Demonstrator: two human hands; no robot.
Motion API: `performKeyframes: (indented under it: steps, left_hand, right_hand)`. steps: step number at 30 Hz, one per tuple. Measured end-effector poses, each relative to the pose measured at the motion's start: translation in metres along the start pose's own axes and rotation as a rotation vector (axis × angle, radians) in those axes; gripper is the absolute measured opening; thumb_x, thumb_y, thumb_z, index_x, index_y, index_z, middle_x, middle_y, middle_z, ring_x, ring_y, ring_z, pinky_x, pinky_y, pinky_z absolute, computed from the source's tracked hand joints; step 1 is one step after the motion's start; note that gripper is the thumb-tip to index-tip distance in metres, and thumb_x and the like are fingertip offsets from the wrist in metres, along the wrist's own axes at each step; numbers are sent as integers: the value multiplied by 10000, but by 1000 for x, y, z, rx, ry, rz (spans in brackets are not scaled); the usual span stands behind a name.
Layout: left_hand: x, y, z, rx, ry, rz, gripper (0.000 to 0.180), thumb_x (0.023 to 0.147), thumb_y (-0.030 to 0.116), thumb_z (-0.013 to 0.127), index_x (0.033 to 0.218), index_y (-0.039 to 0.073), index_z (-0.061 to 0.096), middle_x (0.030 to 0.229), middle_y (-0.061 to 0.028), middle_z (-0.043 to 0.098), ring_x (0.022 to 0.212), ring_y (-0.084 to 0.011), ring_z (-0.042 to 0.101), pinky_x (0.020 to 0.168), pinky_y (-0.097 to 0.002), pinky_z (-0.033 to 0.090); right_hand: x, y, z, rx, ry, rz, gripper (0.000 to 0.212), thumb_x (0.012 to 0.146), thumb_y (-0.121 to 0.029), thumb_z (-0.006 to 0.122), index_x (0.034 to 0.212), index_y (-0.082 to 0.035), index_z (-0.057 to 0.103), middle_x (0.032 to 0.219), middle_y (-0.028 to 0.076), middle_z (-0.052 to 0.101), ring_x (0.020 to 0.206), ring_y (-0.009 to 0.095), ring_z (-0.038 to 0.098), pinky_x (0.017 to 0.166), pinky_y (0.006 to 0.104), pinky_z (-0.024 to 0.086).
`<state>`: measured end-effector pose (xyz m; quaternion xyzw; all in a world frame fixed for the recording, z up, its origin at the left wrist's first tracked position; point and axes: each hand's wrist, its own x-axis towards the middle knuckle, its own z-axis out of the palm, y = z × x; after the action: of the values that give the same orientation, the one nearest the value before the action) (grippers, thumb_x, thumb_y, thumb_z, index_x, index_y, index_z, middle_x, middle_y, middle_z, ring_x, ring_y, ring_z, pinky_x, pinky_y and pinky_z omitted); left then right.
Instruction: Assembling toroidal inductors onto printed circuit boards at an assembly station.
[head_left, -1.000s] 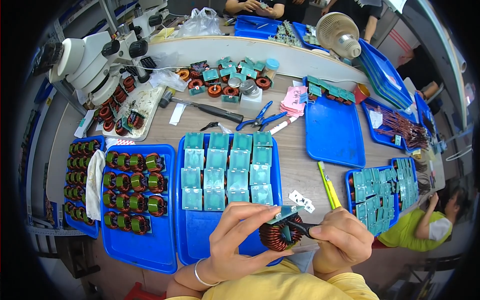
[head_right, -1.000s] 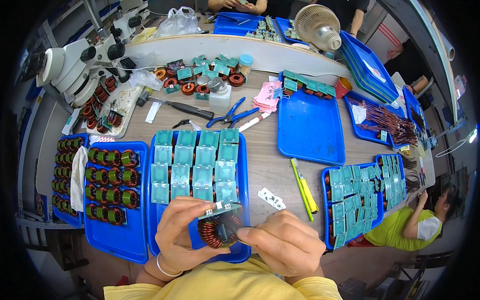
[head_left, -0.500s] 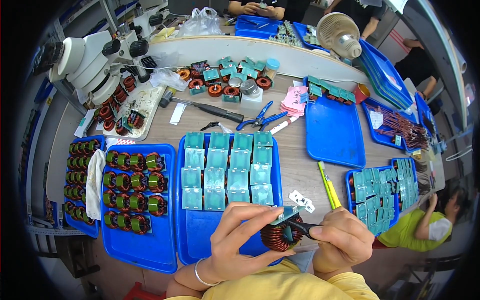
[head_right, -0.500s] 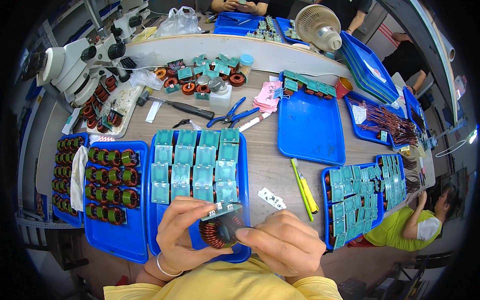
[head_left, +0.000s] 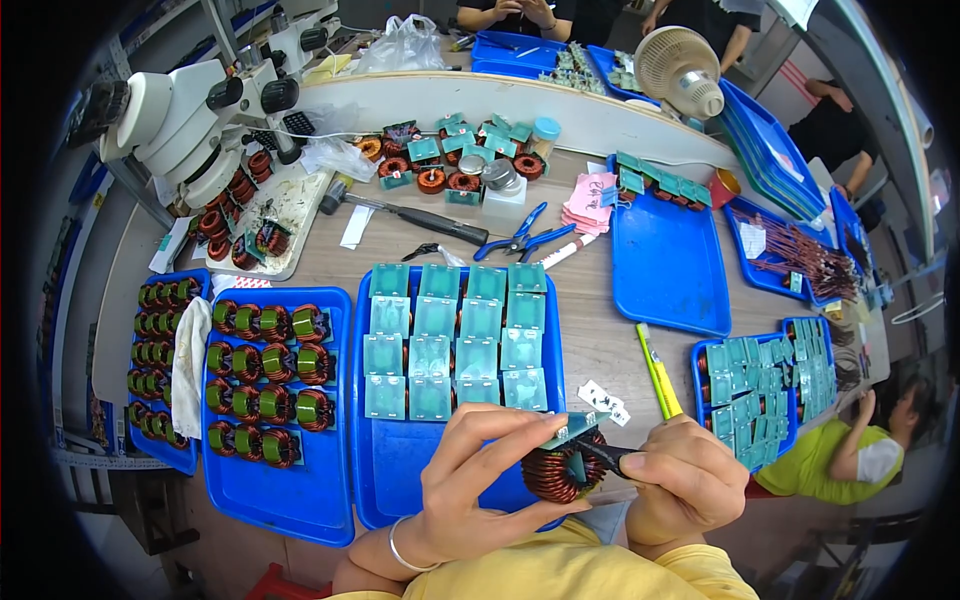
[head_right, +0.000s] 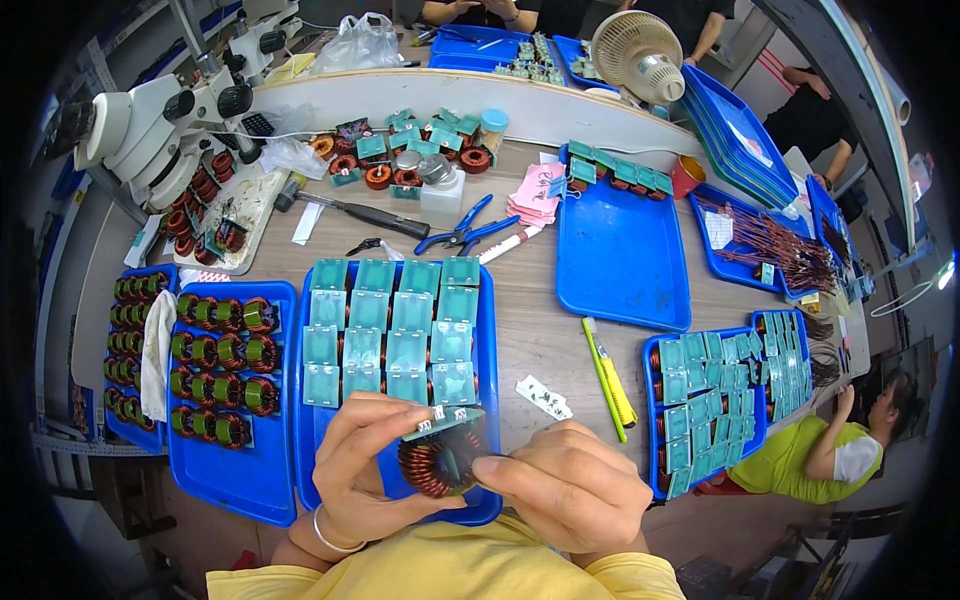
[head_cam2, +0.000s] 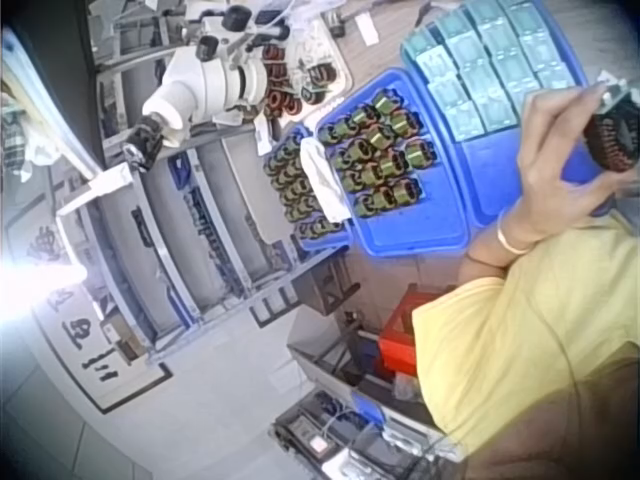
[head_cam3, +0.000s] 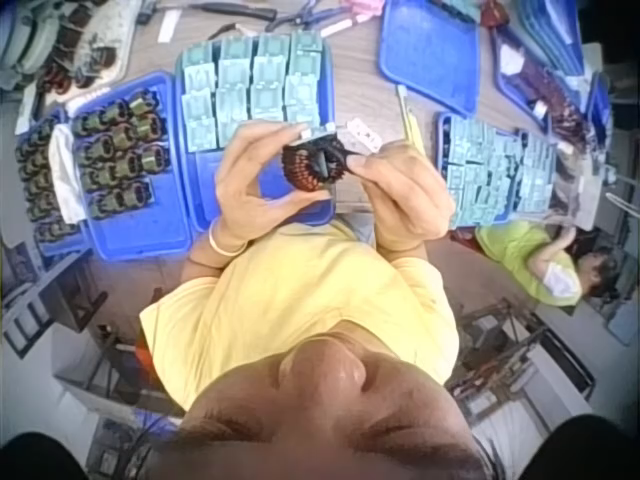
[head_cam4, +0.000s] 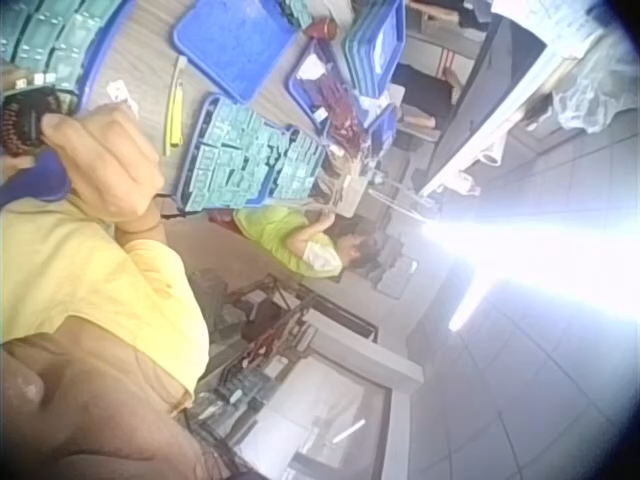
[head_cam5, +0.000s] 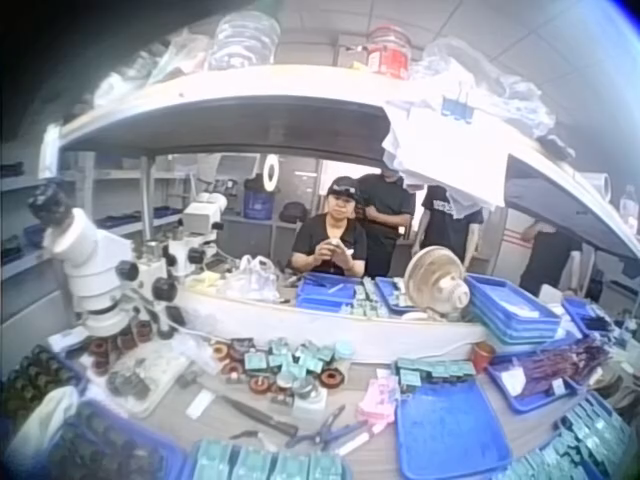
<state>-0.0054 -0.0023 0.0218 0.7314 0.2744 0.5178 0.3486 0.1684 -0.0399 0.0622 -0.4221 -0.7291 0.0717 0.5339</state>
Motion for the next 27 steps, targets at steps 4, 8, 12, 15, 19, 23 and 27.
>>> performKeyframes:
  steps: [4, 8, 12, 15, 19, 23, 27]
  left_hand:
    - [0, 0, 1, 12, 10, 1, 648, 501, 186, 874, 1055, -2, 594, 975, -106, 571, 861, -233, 559, 706, -313, 438]
    - [1, 1, 1, 50, 15, 11, 648, 488, 198, 879, 1040, 1, 604, 965, -102, 567, 834, -225, 554, 690, -307, 434]
    - [0, 2, 0, 88, 19, 9, 645, 487, 206, 881, 1035, 2, 607, 954, -98, 564, 826, -222, 553, 682, -303, 435]
    - [0, 2, 0, 112, 21, 8, 644, 486, 210, 881, 1032, 1, 610, 947, -96, 562, 825, -220, 553, 672, -298, 436]
    - [-1, 2, 0, 92, 33, -10, 645, 485, 214, 882, 1030, -1, 612, 944, -94, 560, 818, -215, 551, 663, -293, 437]
    - [-1, 1, 1, 84, 29, -20, 642, 485, 213, 882, 1028, 3, 614, 938, -88, 559, 804, -209, 544, 661, -291, 437]
    - [0, 5, 3, 65, 65, -49, 602, 497, 174, 853, 1034, 8, 636, 891, -65, 572, 777, -190, 534, 648, -272, 417]
  right_hand:
    - [1, -1, 1, 7, -8, 0, 319, 572, 89, 713, 881, 25, 663, 667, 64, 570, 565, 186, 565, 503, 269, 441]
    - [1, -2, 0, -1, -22, -5, 324, 573, 91, 713, 886, 25, 663, 672, 63, 570, 568, 187, 566, 503, 270, 441]
    - [1, -2, 0, 0, -52, -13, 362, 543, 87, 702, 897, 25, 662, 681, 66, 569, 576, 190, 570, 513, 271, 443]
    - [1, -3, 1, 1, -63, -17, 384, 521, 82, 692, 900, 26, 661, 684, 69, 568, 581, 193, 573, 520, 273, 444]
    - [0, -3, 1, 6, -64, -13, 390, 513, 82, 688, 899, 30, 659, 687, 72, 568, 585, 197, 575, 522, 275, 445]
    - [0, -3, 2, -4, -57, -16, 392, 511, 82, 688, 898, 28, 660, 686, 72, 567, 582, 195, 573, 520, 274, 443]
    - [0, -2, 2, -5, -40, -16, 392, 512, 78, 691, 899, 24, 662, 681, 69, 566, 574, 192, 569, 514, 273, 440]
